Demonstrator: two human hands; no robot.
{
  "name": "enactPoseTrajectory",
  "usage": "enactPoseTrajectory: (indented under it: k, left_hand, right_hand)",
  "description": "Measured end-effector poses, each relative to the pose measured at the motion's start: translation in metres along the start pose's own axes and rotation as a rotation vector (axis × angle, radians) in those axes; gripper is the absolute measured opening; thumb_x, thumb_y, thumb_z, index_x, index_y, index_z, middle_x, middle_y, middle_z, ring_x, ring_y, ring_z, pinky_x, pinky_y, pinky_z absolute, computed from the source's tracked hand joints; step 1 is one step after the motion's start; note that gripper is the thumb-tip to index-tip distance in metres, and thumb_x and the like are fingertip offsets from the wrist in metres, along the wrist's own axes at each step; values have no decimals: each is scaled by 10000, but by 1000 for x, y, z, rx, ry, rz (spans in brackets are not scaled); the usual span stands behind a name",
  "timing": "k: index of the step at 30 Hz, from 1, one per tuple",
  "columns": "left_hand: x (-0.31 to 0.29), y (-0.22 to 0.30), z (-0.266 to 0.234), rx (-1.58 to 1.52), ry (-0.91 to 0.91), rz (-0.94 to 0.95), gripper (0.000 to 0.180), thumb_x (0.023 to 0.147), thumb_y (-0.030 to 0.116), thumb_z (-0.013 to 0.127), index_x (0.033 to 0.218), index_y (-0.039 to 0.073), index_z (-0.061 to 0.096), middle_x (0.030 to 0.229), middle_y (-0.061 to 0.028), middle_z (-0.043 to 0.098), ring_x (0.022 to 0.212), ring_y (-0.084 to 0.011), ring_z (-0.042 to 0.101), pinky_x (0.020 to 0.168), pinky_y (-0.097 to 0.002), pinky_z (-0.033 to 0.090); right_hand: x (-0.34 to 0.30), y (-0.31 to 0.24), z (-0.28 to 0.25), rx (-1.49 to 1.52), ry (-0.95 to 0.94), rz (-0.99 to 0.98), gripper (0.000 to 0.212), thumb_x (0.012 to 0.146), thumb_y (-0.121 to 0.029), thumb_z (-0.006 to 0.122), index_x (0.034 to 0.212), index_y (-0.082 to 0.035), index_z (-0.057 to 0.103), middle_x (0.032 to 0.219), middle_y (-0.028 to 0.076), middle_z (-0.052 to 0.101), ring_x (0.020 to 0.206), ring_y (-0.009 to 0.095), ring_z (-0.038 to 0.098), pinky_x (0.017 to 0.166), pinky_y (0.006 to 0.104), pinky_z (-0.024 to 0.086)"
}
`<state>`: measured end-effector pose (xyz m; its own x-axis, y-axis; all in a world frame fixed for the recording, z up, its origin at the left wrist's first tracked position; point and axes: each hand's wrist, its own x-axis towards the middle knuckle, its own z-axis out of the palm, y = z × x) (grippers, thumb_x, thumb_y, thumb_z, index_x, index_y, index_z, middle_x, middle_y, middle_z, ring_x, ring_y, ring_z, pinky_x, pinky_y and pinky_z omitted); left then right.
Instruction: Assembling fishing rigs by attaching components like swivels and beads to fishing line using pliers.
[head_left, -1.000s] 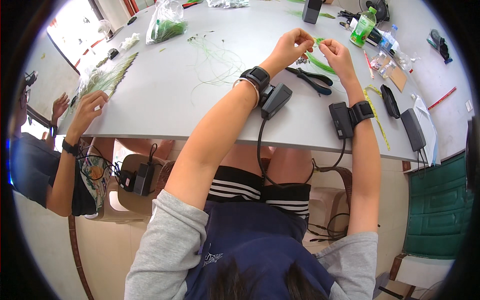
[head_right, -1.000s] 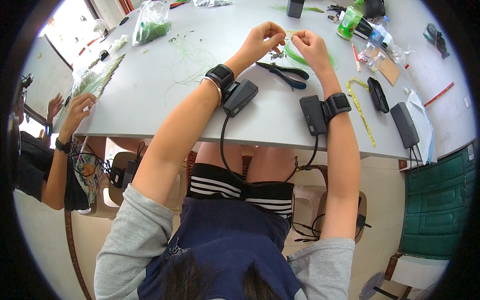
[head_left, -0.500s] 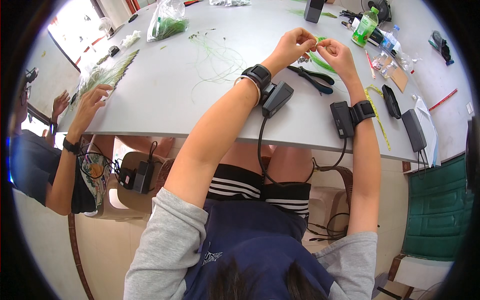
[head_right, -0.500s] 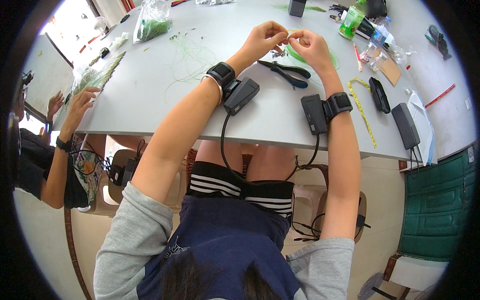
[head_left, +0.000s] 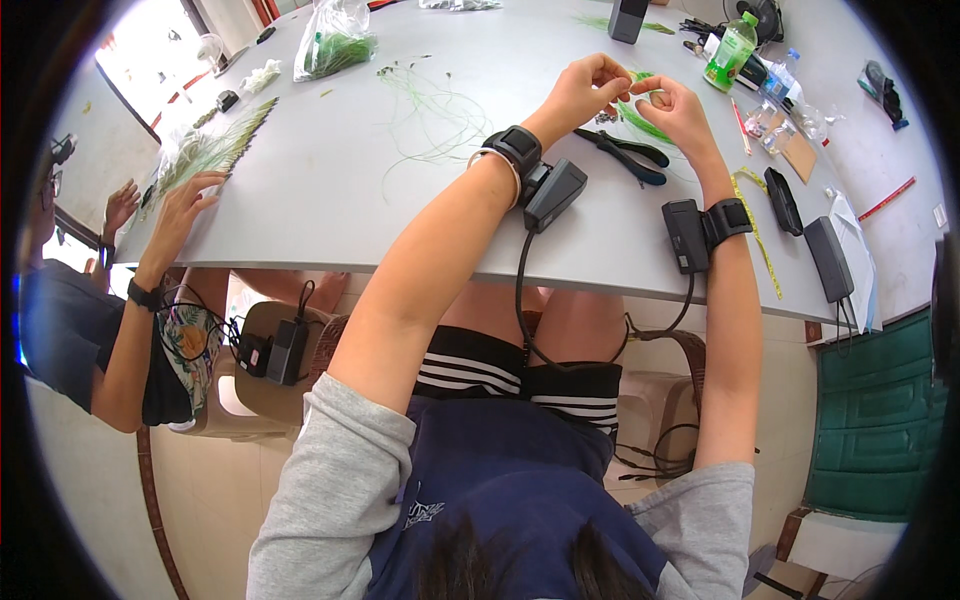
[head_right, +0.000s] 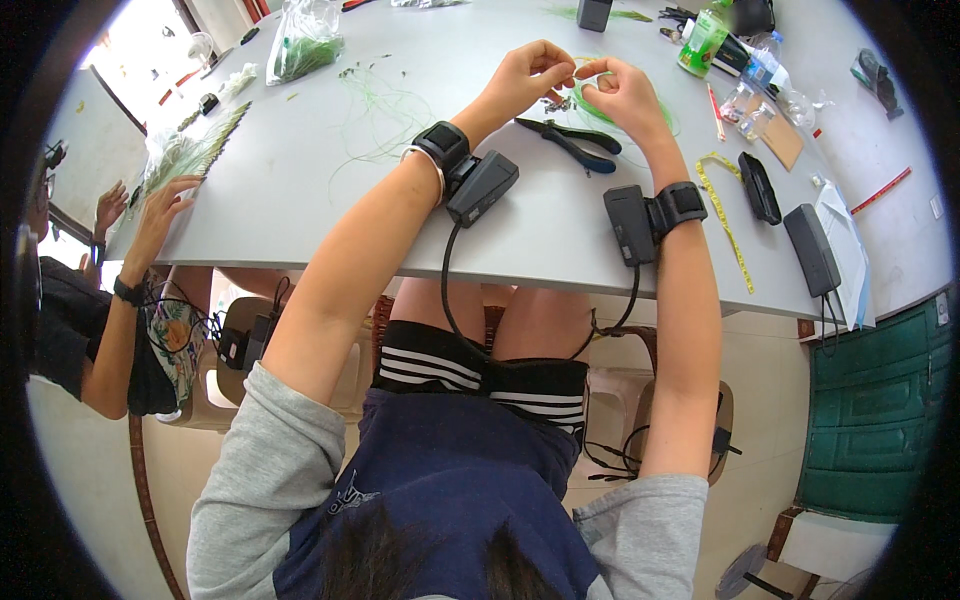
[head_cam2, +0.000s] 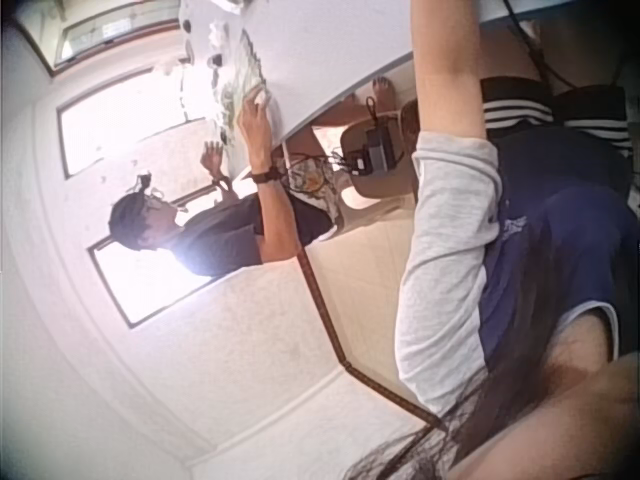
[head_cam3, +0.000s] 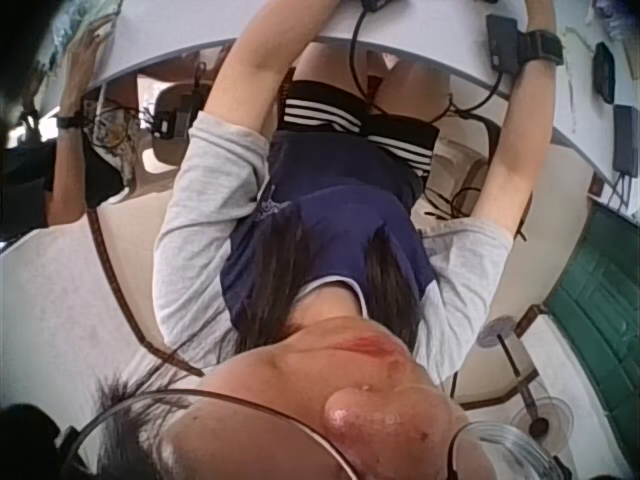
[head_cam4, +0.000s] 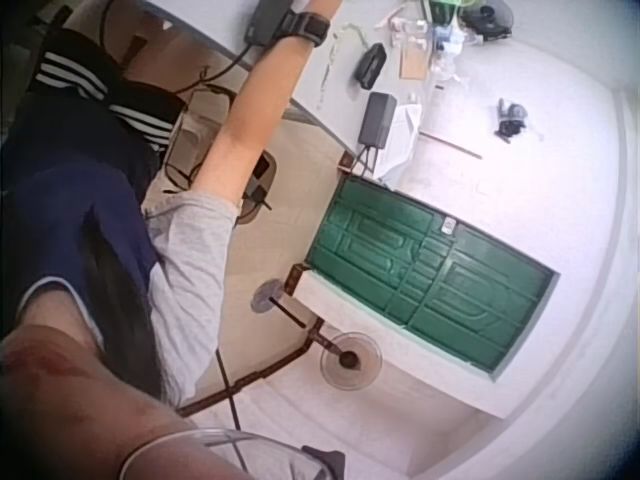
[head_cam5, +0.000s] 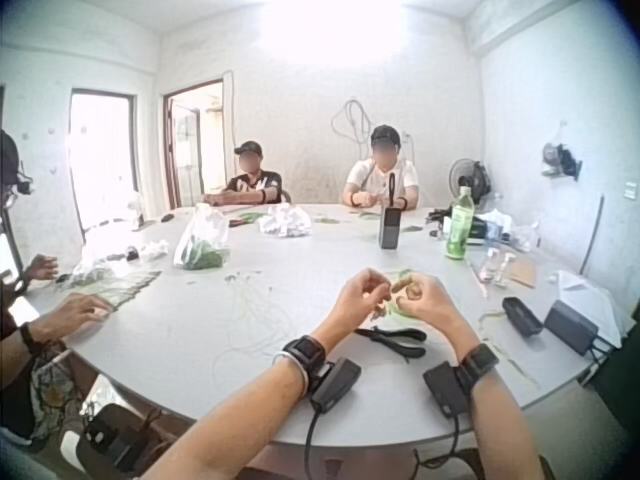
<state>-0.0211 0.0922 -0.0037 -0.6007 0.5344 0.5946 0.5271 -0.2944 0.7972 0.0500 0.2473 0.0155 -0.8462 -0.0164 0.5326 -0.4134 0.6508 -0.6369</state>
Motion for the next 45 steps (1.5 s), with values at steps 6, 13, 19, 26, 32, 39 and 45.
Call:
enactPoseTrajectory:
  k: [6,13,19,26,32,39,45]
  left_hand:
    - [-1,-1,-2,5,0,-4,159,832,102,534,903,-40,522,810,-99,585,758,-137,590,601,-246,528]
    - [0,0,1,24,14,11,149,810,77,538,889,-49,531,778,-112,612,723,-142,612,567,-240,529]
    - [0,-1,0,12,13,12,151,820,86,537,897,-44,528,786,-106,598,735,-140,597,582,-244,529]
    - [0,0,-2,66,20,56,145,819,78,542,894,-45,530,811,-102,585,769,-135,583,600,-242,530]
    - [1,-1,-1,126,34,77,139,815,73,544,888,-45,535,819,-98,585,769,-133,579,593,-242,533]
    - [0,1,3,171,51,66,116,827,61,516,886,-40,515,818,-94,572,787,-141,571,581,-242,538]
    - [2,-5,7,242,154,158,77,798,29,511,838,-34,493,761,-137,585,703,-199,576,615,-281,474]
  right_hand:
    - [2,2,5,80,14,11,159,745,-118,591,860,-9,593,483,-82,385,448,1,307,415,187,221]
    - [1,-2,2,-39,38,37,178,754,-167,621,821,-4,600,466,-78,390,437,8,308,404,203,215]
    - [3,8,5,56,58,-6,188,756,-165,617,847,-1,604,500,-67,433,465,8,338,425,191,242]
    - [2,5,5,57,54,11,182,762,-149,606,865,0,601,512,-68,439,475,5,340,432,185,246]
    - [2,5,5,38,45,12,166,761,-141,607,852,-2,599,505,-74,414,470,7,320,423,193,229]
    - [1,3,5,-10,68,5,180,757,-174,611,785,2,585,474,-67,384,455,15,309,414,206,218]
    - [5,5,8,12,105,-36,185,767,-181,610,777,1,576,475,-65,377,451,19,296,411,212,215]
